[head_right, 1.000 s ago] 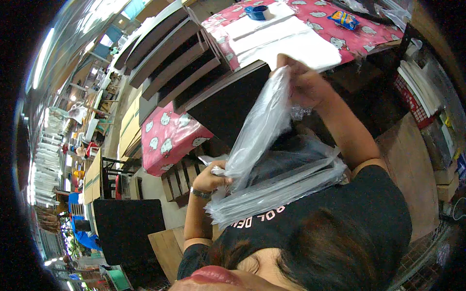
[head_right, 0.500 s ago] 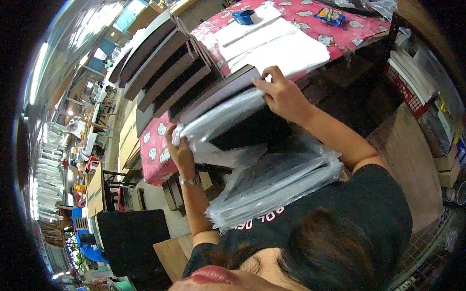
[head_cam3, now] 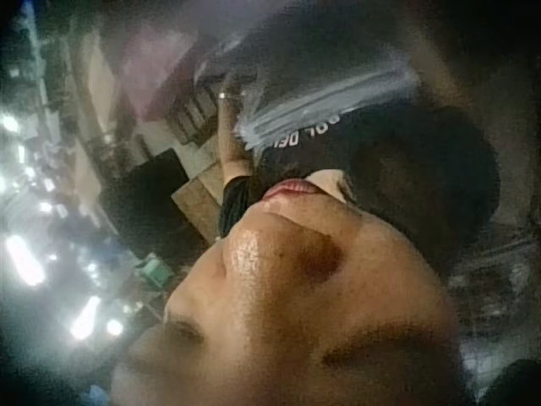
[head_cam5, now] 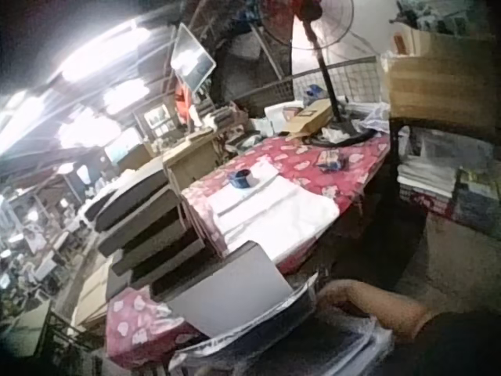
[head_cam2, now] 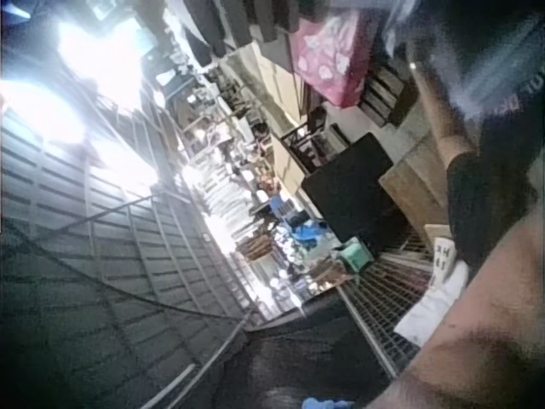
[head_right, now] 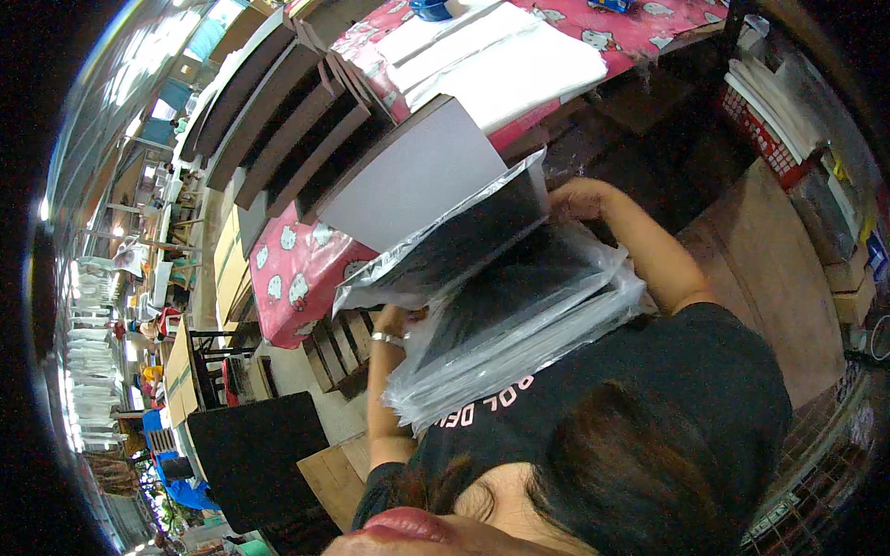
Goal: The person places dark rectangular panels into individual clear plastic bags by hand, smoothing the plastic over each object as they are handled.
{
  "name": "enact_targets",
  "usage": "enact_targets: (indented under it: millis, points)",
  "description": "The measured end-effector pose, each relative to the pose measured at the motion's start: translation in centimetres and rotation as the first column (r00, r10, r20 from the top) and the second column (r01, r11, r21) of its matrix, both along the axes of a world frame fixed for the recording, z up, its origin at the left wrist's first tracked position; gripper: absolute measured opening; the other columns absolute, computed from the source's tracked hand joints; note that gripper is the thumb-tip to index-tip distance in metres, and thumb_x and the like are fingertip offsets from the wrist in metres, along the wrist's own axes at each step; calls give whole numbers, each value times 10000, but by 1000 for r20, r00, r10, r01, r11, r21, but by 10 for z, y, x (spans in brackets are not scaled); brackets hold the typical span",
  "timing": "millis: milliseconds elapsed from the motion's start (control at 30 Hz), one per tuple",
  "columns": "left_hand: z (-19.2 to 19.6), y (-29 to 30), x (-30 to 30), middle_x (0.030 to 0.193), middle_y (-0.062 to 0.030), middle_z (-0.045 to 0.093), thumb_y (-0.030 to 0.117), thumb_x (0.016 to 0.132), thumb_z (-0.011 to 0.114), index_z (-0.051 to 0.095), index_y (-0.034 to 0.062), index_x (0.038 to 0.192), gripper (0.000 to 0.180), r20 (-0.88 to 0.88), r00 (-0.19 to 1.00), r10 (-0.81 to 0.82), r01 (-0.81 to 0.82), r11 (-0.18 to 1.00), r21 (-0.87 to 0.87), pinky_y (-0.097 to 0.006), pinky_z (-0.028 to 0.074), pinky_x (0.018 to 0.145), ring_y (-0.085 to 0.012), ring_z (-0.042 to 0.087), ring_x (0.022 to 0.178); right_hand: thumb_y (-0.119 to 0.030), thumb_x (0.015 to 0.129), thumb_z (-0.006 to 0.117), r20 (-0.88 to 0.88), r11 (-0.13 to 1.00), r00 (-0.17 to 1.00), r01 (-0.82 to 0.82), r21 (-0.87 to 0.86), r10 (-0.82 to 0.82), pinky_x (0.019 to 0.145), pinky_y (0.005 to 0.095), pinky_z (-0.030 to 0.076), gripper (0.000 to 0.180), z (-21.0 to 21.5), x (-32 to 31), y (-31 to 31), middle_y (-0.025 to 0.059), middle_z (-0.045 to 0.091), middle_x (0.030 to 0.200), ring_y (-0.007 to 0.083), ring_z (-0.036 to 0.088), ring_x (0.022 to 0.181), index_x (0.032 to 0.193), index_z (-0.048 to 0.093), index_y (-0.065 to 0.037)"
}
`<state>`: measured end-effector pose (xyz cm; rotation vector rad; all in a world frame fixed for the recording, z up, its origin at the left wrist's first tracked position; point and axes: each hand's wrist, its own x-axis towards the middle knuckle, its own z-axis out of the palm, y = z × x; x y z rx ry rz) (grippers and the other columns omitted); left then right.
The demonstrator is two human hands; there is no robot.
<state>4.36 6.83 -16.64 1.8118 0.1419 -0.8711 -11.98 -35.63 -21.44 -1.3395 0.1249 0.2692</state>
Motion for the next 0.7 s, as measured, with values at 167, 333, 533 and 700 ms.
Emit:
enact_targets:
  millis: [167, 333, 533, 700]
  points:
    - [-62, -23, -22, 807, -15, 574, 228, 821, 588, 599, 63, 941, 205, 2, 997, -79, 78, 987, 138, -273, 430, 546, -142, 531, 677, -255, 746, 655, -217, 944, 962, 91, -317, -166, 738, 340, 463, 266, -133, -7, -38, 82, 656, 900, 235, 590, 788, 928, 684, -63]
    - [-47, 13, -7, 794, -4, 562, 195, 857, 557, 599, 51, 920, 163, 269, 923, 277, -292, 956, 18, -251, 405, 541, -113, 505, 666, -254, 808, 625, -44, 790, 984, -167, -590, 175, 827, 350, 446, 342, 105, 14, 17, 103, 639, 1022, 224, 580, 929, 1048, 620, -10]
    - [100, 35, 7, 778, 10, 546, 157, 901, 520, 599, 36, 895, 144, 599, 363, 714, -420, 699, -578, -226, 374, 535, -78, 473, 654, -375, 886, 538, -19, 601, 653, -707, -372, 757, 1055, 342, 255, 523, 111, 2, 90, 126, 425, 1352, 235, 367, 1263, 1298, 458, -63]
    - [181, -42, -47, 909, -32, 569, 109, 829, 585, 593, 31, 904, 108, 728, 638, 251, 218, 848, -483, -241, 407, 711, -117, 518, 849, -351, 828, 624, -318, 135, 639, -556, -820, 700, 1021, 372, 324, 631, 90, 74, 94, 131, 414, 1359, 282, 392, 1251, 1354, 375, -106]
